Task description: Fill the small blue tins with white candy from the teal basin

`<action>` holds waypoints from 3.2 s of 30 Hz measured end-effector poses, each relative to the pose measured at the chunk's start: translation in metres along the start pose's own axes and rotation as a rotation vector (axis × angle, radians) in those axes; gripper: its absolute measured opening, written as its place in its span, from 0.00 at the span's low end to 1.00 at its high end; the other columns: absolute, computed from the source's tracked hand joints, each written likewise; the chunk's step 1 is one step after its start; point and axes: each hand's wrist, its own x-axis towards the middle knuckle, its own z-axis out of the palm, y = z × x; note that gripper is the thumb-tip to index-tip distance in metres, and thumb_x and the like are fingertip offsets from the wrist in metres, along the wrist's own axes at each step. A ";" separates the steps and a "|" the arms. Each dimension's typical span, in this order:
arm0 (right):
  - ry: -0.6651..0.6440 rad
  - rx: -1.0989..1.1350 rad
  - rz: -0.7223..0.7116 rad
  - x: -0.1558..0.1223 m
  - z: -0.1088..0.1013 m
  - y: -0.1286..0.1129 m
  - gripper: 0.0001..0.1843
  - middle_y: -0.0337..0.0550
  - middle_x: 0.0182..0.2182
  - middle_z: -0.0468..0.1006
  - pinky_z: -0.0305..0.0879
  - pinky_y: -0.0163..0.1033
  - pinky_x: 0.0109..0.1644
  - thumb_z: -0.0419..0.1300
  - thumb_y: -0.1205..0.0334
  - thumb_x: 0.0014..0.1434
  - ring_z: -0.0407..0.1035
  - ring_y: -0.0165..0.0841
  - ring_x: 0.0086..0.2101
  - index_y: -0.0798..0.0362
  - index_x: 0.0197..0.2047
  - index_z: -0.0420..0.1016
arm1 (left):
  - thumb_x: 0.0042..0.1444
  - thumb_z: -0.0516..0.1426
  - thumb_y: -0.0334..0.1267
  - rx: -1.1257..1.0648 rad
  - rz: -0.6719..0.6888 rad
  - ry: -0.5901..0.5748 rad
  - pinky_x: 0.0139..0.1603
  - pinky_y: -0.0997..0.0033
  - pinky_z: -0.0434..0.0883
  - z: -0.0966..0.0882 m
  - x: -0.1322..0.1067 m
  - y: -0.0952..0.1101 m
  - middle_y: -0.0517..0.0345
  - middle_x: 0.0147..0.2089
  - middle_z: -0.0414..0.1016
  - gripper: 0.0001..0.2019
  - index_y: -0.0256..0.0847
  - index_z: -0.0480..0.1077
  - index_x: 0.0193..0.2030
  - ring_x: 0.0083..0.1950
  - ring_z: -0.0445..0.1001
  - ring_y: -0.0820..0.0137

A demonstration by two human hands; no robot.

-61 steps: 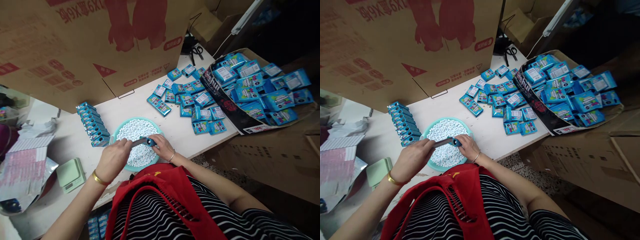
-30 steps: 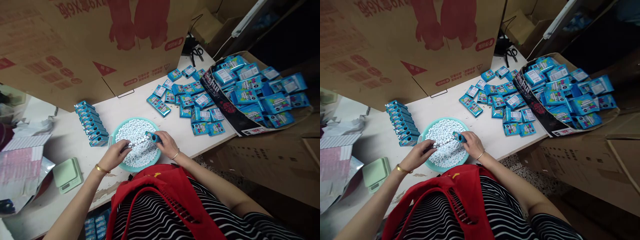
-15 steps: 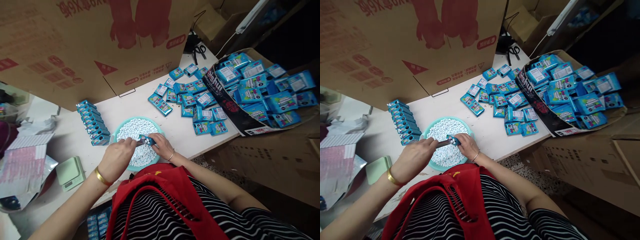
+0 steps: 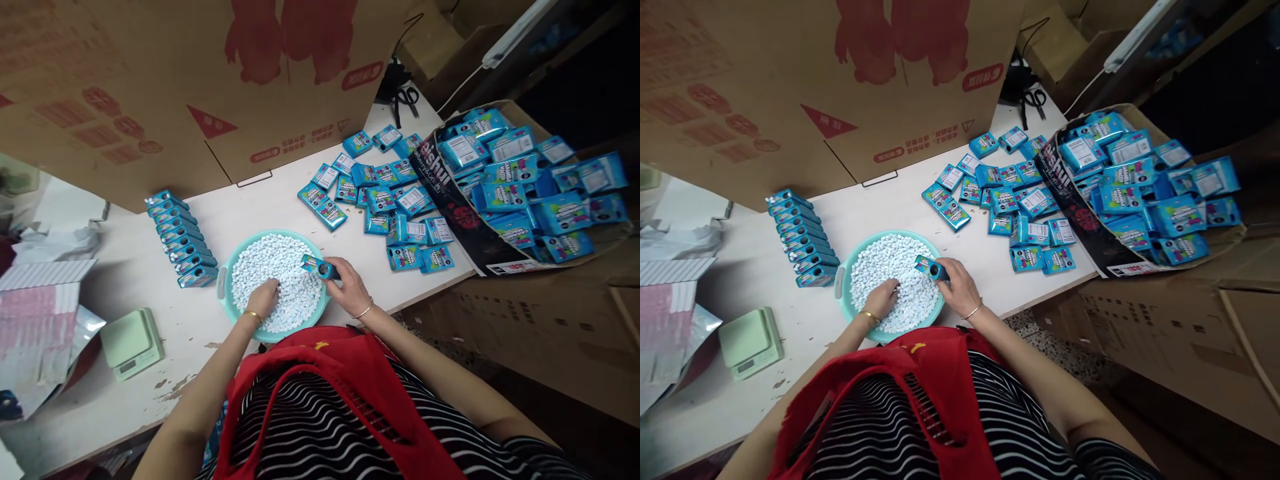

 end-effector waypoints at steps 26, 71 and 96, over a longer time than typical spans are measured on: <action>-0.112 -0.001 -0.216 0.001 0.032 -0.018 0.27 0.51 0.49 0.72 0.67 0.54 0.56 0.52 0.75 0.52 0.66 0.41 0.51 0.51 0.56 0.63 | 0.61 0.48 0.34 0.464 0.162 -0.087 0.35 0.65 0.68 -0.171 -0.078 0.097 0.48 0.41 0.74 0.08 0.37 0.65 0.45 0.38 0.74 0.62; -0.076 -0.046 -0.211 0.003 0.026 -0.013 0.27 0.51 0.49 0.73 0.67 0.53 0.55 0.52 0.74 0.52 0.67 0.42 0.50 0.52 0.56 0.63 | 0.62 0.50 0.41 0.087 0.273 0.048 0.42 0.64 0.71 -0.147 -0.073 0.054 0.50 0.45 0.76 0.12 0.40 0.66 0.49 0.42 0.75 0.64; -0.259 0.237 -0.147 0.035 0.044 -0.015 0.21 0.45 0.46 0.76 0.70 0.43 0.52 0.62 0.55 0.56 0.71 0.36 0.48 0.49 0.52 0.66 | 0.60 0.54 0.44 -0.151 0.371 0.148 0.43 0.66 0.71 -0.112 -0.035 0.036 0.54 0.42 0.71 0.12 0.43 0.65 0.47 0.42 0.72 0.66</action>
